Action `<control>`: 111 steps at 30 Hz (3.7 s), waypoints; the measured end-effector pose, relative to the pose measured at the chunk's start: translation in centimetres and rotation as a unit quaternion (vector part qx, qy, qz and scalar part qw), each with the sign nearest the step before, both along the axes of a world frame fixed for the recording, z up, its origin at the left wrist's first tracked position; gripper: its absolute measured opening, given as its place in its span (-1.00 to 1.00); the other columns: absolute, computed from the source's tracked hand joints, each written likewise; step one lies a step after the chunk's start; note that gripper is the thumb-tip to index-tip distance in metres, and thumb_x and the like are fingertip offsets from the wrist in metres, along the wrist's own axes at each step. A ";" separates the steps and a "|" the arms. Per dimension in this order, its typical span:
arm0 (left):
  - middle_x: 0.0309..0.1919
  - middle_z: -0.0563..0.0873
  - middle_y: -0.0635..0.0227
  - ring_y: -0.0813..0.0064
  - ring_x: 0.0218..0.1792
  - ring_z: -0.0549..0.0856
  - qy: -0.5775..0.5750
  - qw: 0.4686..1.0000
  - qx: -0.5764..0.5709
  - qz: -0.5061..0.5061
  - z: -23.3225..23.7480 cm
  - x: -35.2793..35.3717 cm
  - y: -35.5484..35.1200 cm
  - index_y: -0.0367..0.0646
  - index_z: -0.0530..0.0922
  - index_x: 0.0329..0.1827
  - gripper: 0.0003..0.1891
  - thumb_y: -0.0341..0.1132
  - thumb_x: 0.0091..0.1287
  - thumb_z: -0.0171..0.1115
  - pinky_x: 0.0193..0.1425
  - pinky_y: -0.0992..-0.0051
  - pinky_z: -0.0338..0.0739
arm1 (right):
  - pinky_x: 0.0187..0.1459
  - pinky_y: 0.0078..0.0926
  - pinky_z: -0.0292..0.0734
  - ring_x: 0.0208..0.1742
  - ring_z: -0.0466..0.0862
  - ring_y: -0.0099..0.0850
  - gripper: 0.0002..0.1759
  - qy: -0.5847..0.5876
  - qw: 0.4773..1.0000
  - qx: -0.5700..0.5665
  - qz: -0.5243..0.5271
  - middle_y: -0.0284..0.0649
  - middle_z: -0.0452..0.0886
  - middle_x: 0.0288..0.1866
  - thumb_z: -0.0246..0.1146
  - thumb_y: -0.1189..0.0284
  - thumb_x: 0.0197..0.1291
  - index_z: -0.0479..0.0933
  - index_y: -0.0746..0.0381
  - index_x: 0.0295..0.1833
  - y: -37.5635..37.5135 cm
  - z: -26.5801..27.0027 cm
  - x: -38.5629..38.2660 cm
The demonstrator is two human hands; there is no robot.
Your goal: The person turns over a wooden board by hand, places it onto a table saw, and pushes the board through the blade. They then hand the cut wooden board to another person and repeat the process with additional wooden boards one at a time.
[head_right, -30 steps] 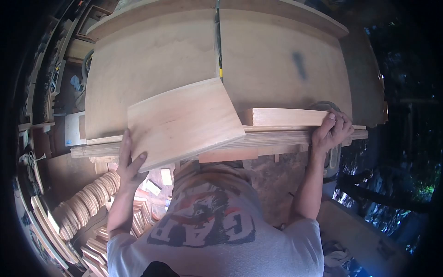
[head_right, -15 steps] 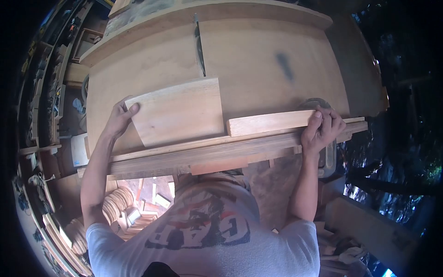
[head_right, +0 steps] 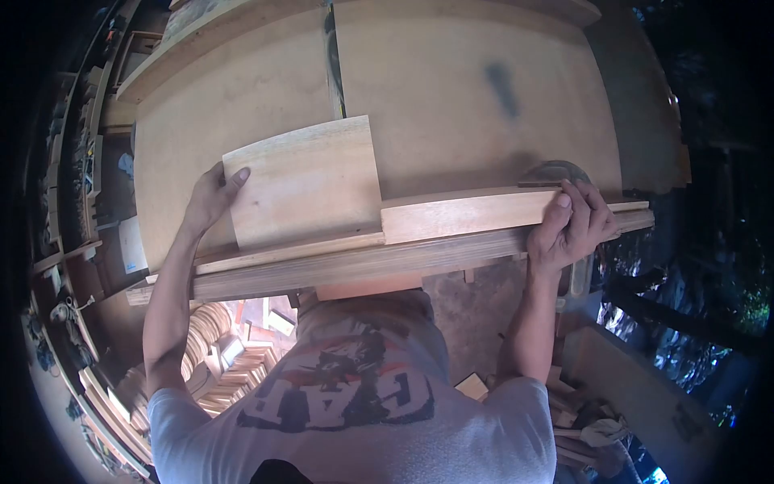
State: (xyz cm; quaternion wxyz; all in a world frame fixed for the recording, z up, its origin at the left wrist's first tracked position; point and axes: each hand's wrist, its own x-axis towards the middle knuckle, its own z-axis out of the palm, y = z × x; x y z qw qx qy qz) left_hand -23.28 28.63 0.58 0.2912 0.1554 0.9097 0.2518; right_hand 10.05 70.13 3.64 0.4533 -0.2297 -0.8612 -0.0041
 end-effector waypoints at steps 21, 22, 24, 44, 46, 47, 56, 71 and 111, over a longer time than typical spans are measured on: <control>0.56 0.30 -0.44 -0.27 0.58 0.38 0.019 0.945 -0.174 -0.277 8.4 10.5 -1.3 -0.52 0.18 0.63 0.49 0.28 -0.25 0.80 0.65 0.05 0.39 | 0.04 -0.07 0.46 -0.13 0.56 -0.17 -0.78 -0.067 0.949 -0.061 0.303 -0.18 0.61 -0.15 0.29 0.39 0.36 0.66 0.22 0.05 -7.3 0.9 1.2; 0.64 0.17 -0.39 -0.26 0.61 0.33 -0.007 0.944 -0.196 -0.267 8.7 10.5 -1.0 -0.43 0.16 0.67 0.48 0.21 -0.26 0.83 0.65 0.06 0.40 | 0.01 -0.06 0.47 -0.16 0.58 -0.16 -0.81 -0.091 0.942 -0.064 0.318 -0.19 0.63 -0.17 0.32 0.39 0.32 0.68 0.22 -0.03 -7.8 0.7 0.9; 0.64 0.17 -0.37 -0.26 0.59 0.37 0.026 0.948 -0.203 -0.244 7.8 10.9 -1.3 -0.30 0.19 0.69 0.44 0.12 -0.29 0.85 0.64 0.02 0.40 | -0.05 -0.08 0.49 -0.20 0.62 -0.15 -0.85 -0.121 0.938 -0.042 0.323 -0.19 0.67 -0.20 0.35 0.41 0.26 0.70 0.23 -0.14 -8.2 0.7 0.0; 0.18 0.77 -0.08 0.00 0.22 0.74 -0.019 0.954 -0.093 -0.285 8.2 10.8 -1.6 -0.12 0.59 0.45 -0.16 -0.40 -0.05 0.59 0.39 0.21 0.64 | -0.45 -0.28 0.40 -0.50 0.50 -0.23 -0.97 -0.013 0.962 0.012 0.271 -0.24 0.52 -0.50 0.34 0.52 0.15 0.66 0.22 -0.34 -8.8 -2.5 -1.3; 0.20 0.76 -0.08 -0.02 0.20 0.74 0.000 0.950 -0.086 -0.300 8.2 10.7 -1.6 -0.12 0.59 0.45 -0.16 -0.38 -0.05 0.60 0.38 0.21 0.65 | -0.45 -0.28 0.39 -0.51 0.49 -0.23 -0.96 -0.013 0.962 0.015 0.273 -0.24 0.51 -0.51 0.33 0.52 0.15 0.66 0.23 -0.34 -8.8 -2.3 -1.3; 0.21 0.76 -0.08 -0.02 0.20 0.75 0.007 0.948 -0.081 -0.306 8.1 10.7 -1.6 -0.12 0.59 0.45 -0.16 -0.38 -0.06 0.60 0.37 0.21 0.65 | -0.46 -0.28 0.38 -0.51 0.48 -0.23 -0.96 -0.015 0.961 0.016 0.275 -0.24 0.51 -0.52 0.33 0.52 0.15 0.66 0.24 -0.35 -8.8 -2.3 -1.4; 0.58 0.48 -0.01 -0.10 0.32 0.66 -0.042 0.949 -0.102 -0.294 7.4 9.8 -1.3 -0.04 0.58 0.44 -0.09 -0.37 -0.18 0.64 0.49 0.12 0.58 | -0.35 -0.27 0.51 -0.44 0.63 -0.11 -0.91 -0.044 0.956 -0.028 0.289 -0.09 0.66 -0.42 0.31 0.58 0.25 0.67 0.38 -0.29 -8.7 -2.0 -1.7; 0.65 0.39 0.07 -0.16 0.29 0.67 -0.029 0.955 -0.115 -0.273 7.4 9.3 -0.4 -0.02 0.64 0.39 -0.06 -0.42 -0.30 0.61 0.41 0.03 0.62 | -0.16 -0.23 0.71 -0.25 0.85 0.02 -0.66 -0.111 0.959 -0.059 0.254 0.13 0.82 -0.18 0.18 0.46 0.32 0.72 0.53 -0.05 -8.3 -2.0 -2.0; -0.16 0.85 0.04 0.07 -0.06 0.83 0.053 0.954 -0.072 -0.287 7.3 -11.8 7.8 -0.20 0.70 0.13 -0.31 -0.39 -0.24 0.61 0.10 0.22 0.70 | -0.39 -0.17 0.51 -0.46 0.59 -0.08 -0.86 0.044 0.967 0.028 0.247 -0.13 0.55 -0.52 0.31 0.57 0.13 0.49 0.20 -0.43 0.6 -2.9 -24.1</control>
